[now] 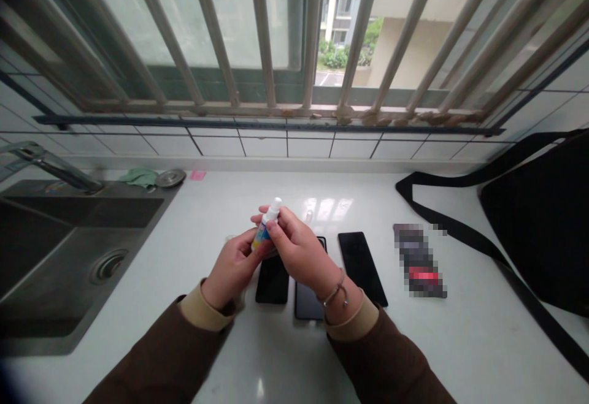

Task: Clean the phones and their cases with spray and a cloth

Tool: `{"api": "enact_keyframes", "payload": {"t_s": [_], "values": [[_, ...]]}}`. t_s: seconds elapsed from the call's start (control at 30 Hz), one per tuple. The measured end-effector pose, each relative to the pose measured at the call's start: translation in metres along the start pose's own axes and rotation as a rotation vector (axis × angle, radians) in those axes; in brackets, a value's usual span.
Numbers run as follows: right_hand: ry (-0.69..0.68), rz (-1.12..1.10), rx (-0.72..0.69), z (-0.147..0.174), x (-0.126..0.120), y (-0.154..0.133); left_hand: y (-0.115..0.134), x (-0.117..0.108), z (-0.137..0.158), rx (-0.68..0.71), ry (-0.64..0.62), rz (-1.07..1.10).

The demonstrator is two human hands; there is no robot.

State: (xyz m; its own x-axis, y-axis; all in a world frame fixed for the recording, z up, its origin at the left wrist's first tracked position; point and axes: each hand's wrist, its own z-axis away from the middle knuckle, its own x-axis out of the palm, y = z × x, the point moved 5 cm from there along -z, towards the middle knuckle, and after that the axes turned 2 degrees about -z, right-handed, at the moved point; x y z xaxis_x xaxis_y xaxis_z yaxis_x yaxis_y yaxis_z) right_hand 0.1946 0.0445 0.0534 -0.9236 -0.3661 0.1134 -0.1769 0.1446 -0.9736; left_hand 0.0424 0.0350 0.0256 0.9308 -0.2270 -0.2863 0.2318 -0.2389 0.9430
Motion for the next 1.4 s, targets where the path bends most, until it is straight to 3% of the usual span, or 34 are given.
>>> {"api": "enact_keyframes", "payload": {"t_s": [0.23, 0.4, 0.77, 0.87, 0.97, 1.07, 1.17, 1.27, 1.4], "values": [[0.286, 0.025, 0.02, 0.019, -0.029, 0.017, 0.007, 0.003, 0.004, 0.246, 0.09, -0.533], [0.347, -0.108, 0.076, 0.02, -0.033, 0.032, 0.009, 0.009, 0.006, 0.354, 0.109, -0.686], [0.311, -0.151, -0.026, 0.028, -0.02, 0.034, 0.012, 0.014, 0.007, 0.242, 0.022, -0.502], [0.374, -0.009, -0.142, 0.035, -0.021, 0.024, 0.008, 0.013, 0.006, 0.212, -0.004, -0.348], [0.47, 0.052, -0.207, 0.039, -0.026, 0.019, 0.001, 0.006, 0.003, 0.133, 0.082, -0.227], [0.463, -0.123, -0.12, 0.033, -0.027, 0.027, -0.008, 0.0, 0.001, 0.003, 0.174, -0.229], [0.384, -0.371, 0.066, 0.026, -0.022, 0.04, -0.015, -0.003, -0.001, -0.103, 0.2, -0.269], [0.275, -0.527, 0.219, 0.025, -0.016, 0.043, -0.017, -0.004, -0.001, -0.096, 0.237, -0.247], [0.168, -0.573, 0.26, 0.027, -0.01, 0.036, -0.022, -0.004, -0.001, -0.079, 0.244, -0.16]]}}
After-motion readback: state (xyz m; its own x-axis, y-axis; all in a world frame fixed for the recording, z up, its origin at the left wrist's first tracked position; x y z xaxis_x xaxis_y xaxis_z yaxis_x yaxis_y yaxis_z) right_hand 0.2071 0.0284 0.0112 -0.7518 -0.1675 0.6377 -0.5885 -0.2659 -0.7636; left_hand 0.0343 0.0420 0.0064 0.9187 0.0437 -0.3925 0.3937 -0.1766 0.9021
